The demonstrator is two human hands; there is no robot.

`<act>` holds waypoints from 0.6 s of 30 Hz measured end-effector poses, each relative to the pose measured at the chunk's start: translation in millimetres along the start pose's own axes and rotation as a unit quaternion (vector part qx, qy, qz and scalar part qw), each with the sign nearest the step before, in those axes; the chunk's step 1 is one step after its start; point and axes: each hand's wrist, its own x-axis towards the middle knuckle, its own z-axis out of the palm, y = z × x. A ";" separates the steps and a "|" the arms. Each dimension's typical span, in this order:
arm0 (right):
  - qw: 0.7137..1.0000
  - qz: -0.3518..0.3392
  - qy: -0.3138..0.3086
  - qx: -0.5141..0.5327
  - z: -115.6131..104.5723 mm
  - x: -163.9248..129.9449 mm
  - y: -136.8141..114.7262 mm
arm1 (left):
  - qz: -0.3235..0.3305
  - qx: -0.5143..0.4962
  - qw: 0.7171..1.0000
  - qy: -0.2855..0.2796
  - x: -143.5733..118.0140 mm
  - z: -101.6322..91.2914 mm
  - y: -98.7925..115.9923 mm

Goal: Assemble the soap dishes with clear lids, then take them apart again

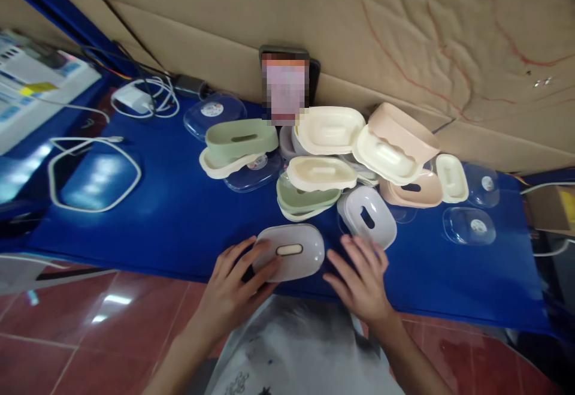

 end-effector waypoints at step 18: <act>0.981 0.142 0.052 -0.121 -61.1 -122.3 51.4 | 0.005 -0.111 0.993 -0.037 37.6 14.5 15.4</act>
